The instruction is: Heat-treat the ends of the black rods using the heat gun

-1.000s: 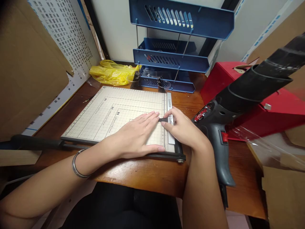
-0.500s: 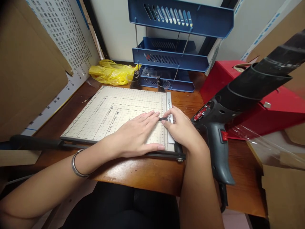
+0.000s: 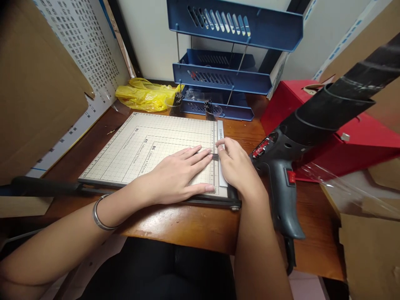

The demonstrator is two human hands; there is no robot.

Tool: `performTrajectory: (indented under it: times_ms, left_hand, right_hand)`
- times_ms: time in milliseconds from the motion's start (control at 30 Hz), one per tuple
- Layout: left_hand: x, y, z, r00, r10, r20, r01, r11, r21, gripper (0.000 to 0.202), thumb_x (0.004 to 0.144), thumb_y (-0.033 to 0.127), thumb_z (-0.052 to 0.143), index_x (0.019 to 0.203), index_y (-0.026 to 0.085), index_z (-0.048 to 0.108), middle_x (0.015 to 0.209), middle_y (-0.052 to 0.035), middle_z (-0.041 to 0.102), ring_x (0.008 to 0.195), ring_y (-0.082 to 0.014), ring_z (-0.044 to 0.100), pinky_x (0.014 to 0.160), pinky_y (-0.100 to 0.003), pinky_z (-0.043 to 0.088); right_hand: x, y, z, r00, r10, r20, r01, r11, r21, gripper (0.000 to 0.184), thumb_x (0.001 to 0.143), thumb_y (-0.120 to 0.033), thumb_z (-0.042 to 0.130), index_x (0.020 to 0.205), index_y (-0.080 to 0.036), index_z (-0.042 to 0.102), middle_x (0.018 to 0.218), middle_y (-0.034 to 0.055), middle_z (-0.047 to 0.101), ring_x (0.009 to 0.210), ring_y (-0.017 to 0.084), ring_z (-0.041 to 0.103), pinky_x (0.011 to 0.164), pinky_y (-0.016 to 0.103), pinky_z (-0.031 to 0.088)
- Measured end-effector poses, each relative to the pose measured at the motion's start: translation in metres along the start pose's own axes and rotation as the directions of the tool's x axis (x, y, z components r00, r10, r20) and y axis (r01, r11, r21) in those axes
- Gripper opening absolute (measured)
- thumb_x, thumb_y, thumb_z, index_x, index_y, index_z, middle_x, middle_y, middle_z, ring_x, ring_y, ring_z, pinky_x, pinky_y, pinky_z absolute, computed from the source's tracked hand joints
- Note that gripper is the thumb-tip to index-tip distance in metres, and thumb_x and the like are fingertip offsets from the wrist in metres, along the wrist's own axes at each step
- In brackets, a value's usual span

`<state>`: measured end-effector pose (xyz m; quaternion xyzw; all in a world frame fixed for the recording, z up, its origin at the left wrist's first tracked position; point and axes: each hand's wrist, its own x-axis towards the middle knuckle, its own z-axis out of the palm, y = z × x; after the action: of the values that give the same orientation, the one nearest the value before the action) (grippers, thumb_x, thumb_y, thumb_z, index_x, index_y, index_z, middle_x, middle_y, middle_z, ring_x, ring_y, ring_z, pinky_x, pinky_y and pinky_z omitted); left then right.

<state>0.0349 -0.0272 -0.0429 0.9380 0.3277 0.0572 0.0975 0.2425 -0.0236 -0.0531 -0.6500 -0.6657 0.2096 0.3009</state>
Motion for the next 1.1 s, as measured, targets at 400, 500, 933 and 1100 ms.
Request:
performTrajectory:
  times_ms: [400,500,933,1100]
  left_hand:
    - [0.001,0.003,0.002,0.999,-0.052,-0.002,0.052,0.998,-0.024,0.106,0.096,0.082,0.035,0.161,-0.001,0.027,0.17,-0.0219,0.02,0.161,-0.0305,0.018,0.131,-0.042,0.014]
    - [0.001,0.002,0.002,0.999,-0.045,-0.008,0.045,0.999,-0.02,0.105,0.096,0.081,0.034,0.161,-0.001,0.028,0.17,-0.0219,0.021,0.161,-0.0311,0.018,0.131,-0.043,0.013]
    - [0.001,0.004,0.0,0.999,-0.052,0.016,0.052,0.999,0.006,0.105,0.096,0.081,0.034,0.162,0.0,0.027,0.17,-0.0211,0.022,0.16,-0.031,0.019,0.132,-0.041,0.013]
    - [0.001,0.003,0.001,0.999,-0.048,0.013,0.048,0.999,0.016,0.103,0.097,0.08,0.033,0.162,0.001,0.027,0.17,-0.0201,0.022,0.161,-0.0311,0.018,0.132,-0.041,0.012]
  right_hand:
    - [-0.003,-0.02,0.01,0.985,0.169,0.017,-0.165,0.975,-0.152,0.067,0.096,-0.05,0.046,0.155,-0.02,0.04,0.151,0.0197,0.055,0.134,0.043,0.056,0.11,0.059,0.042]
    - [-0.002,-0.021,0.011,0.983,0.18,0.025,-0.172,0.967,-0.187,0.073,0.097,-0.05,0.043,0.16,-0.015,0.035,0.158,0.021,0.047,0.14,0.045,0.05,0.113,0.06,0.04]
    - [0.0,-0.012,0.007,0.986,0.15,0.073,-0.142,0.985,-0.1,0.07,0.1,-0.04,0.031,0.162,-0.008,0.034,0.164,0.0155,0.039,0.15,0.033,0.042,0.123,0.049,0.033]
    - [-0.003,-0.014,-0.002,0.977,0.131,0.169,-0.127,0.991,-0.036,0.066,0.091,-0.033,0.043,0.156,-0.021,0.038,0.153,0.0133,0.054,0.136,0.031,0.056,0.115,0.048,0.04]
